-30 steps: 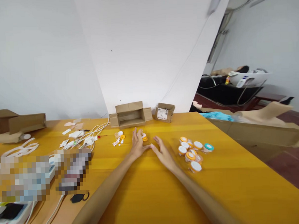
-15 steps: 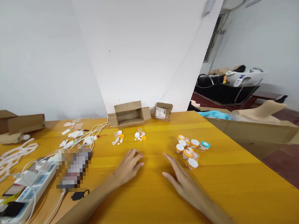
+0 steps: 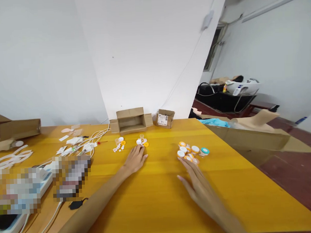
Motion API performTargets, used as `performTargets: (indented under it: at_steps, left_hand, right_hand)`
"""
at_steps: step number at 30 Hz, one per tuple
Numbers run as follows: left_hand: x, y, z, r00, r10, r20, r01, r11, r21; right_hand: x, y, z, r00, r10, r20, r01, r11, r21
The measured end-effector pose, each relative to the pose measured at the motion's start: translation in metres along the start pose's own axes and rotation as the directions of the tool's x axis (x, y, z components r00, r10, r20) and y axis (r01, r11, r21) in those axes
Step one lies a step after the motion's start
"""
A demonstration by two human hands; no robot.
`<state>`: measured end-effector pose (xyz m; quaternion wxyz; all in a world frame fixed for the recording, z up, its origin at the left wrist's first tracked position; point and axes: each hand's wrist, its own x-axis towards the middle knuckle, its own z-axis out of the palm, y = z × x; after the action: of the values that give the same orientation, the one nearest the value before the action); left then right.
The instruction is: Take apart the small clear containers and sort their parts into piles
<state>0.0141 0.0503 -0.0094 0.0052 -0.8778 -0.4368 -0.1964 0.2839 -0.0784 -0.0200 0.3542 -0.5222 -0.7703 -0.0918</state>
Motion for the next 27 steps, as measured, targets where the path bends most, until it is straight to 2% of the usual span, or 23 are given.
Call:
performTargets:
  at_steps: [2,5,10,13,20,27]
  left_hand:
    - [-0.001,0.000,-0.001,1.000,0.001,-0.009,-0.001,1.000,-0.003]
    - [-0.015,0.001,-0.003,0.999,0.016,-0.047,-0.016,1.000,-0.006]
    - [-0.039,0.005,-0.006,0.999,0.016,-0.042,-0.016,1.000,0.002]
    - [-0.035,0.004,-0.003,1.000,0.001,-0.027,-0.001,1.000,0.015]
    - [-0.005,-0.005,0.005,0.999,-0.019,-0.050,0.016,0.998,-0.057]
    - [-0.019,-0.001,0.006,0.983,-0.158,-0.089,0.148,0.983,-0.108]
  right_hand:
    - [0.005,0.007,0.002,0.999,-0.013,-0.047,0.010,0.998,-0.060]
    - [0.013,0.017,0.007,0.995,-0.026,-0.094,0.012,0.989,-0.147]
    - [0.019,0.032,0.018,0.996,-0.027,-0.086,0.001,0.957,-0.289]
    - [0.022,0.037,0.024,0.997,-0.005,-0.078,-0.020,0.948,-0.319]
    - [0.034,0.037,0.030,0.998,0.036,-0.056,-0.050,0.962,-0.269]
    - [0.036,0.027,0.024,1.000,-0.001,0.002,0.001,0.970,-0.243]
